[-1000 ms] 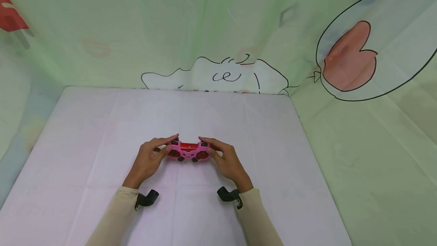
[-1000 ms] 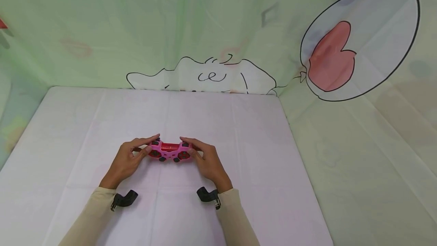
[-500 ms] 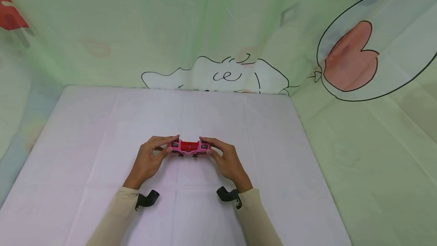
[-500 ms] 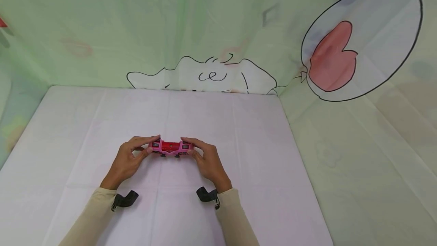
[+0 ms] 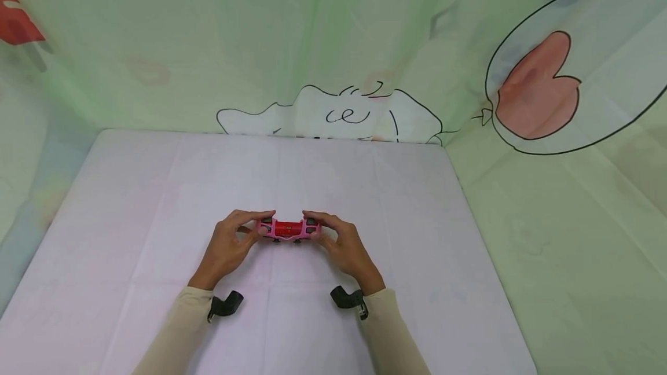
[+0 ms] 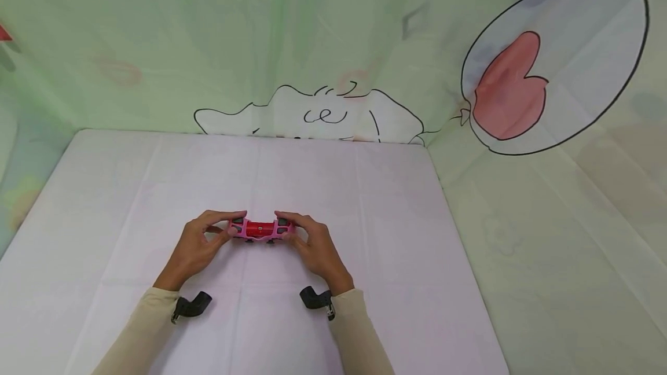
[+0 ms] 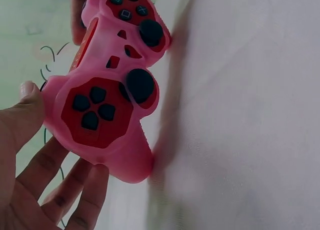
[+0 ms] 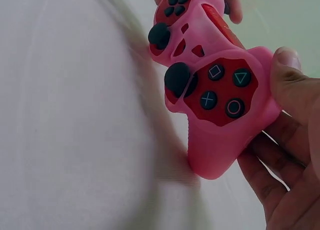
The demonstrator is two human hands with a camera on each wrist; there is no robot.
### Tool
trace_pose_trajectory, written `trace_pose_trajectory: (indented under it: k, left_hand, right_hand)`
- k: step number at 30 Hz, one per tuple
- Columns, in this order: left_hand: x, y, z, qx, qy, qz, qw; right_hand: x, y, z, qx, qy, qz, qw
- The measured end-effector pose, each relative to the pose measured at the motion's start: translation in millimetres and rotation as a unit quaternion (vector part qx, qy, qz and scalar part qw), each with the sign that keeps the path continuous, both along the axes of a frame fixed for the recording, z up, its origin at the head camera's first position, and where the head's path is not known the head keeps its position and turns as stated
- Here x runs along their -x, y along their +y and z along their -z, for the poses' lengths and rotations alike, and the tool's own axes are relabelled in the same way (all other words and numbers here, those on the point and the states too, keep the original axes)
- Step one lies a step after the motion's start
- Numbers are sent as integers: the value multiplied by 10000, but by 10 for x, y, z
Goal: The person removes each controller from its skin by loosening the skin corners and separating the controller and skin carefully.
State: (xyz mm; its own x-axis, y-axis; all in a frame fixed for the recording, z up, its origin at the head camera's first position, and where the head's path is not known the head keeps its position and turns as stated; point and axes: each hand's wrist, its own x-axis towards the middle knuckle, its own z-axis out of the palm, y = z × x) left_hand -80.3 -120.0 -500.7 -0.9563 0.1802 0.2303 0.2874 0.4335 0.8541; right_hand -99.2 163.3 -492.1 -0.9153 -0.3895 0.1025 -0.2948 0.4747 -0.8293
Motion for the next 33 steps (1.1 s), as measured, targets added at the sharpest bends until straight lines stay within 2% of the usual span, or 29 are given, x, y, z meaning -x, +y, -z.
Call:
trace_pose_trajectory:
  k: [12, 15, 22, 27, 33]
  left_hand:
    - [-32, 7, 8, 438, -59, -39, 9990]
    - [-44, 14, 22, 537, 89, -125, 9984]
    - [-64, 49, 38, 406, 449, -324, 9976]
    - [-86, 68, 60, 372, 565, -413, 9969]
    - [-111, 67, 80, 336, 638, -369, 9967]
  right_hand:
    - [-57, -32, -26, -247, -78, 231, 9994]
    - [-71, -38, -16, -221, 46, 269, 9994]
    - [-82, -55, 43, -110, 461, 277, 9985]
    - [-95, -63, 101, -213, 523, 313, 9979]
    - [-112, -65, 142, -368, 502, 374, 9974]
